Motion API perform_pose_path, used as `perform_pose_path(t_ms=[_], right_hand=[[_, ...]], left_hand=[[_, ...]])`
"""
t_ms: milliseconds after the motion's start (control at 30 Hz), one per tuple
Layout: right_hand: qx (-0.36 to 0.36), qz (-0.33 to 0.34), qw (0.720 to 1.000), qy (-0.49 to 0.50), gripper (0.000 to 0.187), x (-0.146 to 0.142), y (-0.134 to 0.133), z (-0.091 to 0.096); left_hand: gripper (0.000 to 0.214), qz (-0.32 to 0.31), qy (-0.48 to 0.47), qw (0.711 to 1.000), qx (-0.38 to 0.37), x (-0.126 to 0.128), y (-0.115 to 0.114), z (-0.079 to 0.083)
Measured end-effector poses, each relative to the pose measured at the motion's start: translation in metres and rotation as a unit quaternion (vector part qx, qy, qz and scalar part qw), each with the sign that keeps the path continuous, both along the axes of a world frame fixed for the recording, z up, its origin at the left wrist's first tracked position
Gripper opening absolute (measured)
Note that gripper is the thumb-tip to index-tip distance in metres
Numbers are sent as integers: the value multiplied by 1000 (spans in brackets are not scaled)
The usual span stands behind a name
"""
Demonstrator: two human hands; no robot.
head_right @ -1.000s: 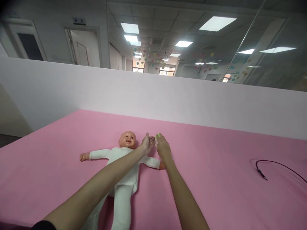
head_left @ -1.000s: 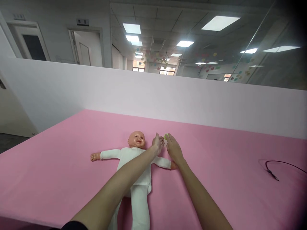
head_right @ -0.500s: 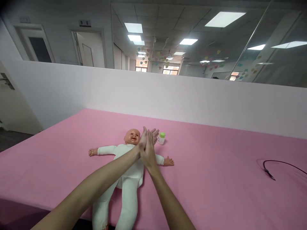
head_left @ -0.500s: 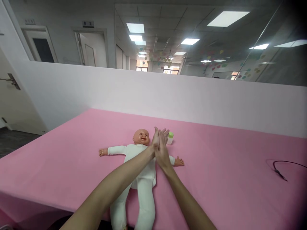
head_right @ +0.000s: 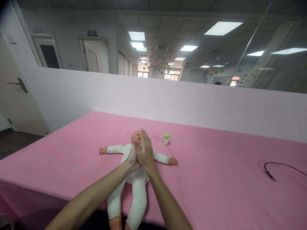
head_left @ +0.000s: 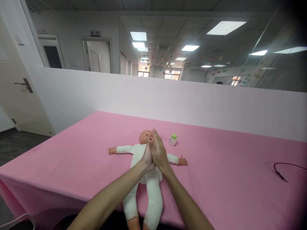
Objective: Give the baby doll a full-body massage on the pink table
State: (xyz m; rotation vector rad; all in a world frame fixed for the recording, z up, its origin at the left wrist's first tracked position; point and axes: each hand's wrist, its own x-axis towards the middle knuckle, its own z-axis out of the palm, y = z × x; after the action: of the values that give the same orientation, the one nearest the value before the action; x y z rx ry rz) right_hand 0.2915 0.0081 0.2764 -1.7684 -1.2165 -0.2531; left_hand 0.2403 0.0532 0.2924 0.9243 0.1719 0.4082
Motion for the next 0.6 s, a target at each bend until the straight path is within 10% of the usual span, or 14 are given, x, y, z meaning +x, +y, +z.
perform_pose_path(t_ms=[100, 233, 433, 600], right_hand=[[-18, -16, 994, 102, 76, 35, -8, -4], [-80, -92, 985, 121, 84, 61, -28, -46], [-228, -97, 969, -6, 78, 76, -46, -112], [-263, -182, 932, -172, 76, 104, -73, -124]], left_hand=[[91, -22, -72, 996, 57, -9, 14, -7], [84, 97, 3, 953, 287, -21, 62, -35], [80, 110, 237, 707, 657, -36, 118, -114], [72, 175, 276, 547, 770, -54, 142, -141]])
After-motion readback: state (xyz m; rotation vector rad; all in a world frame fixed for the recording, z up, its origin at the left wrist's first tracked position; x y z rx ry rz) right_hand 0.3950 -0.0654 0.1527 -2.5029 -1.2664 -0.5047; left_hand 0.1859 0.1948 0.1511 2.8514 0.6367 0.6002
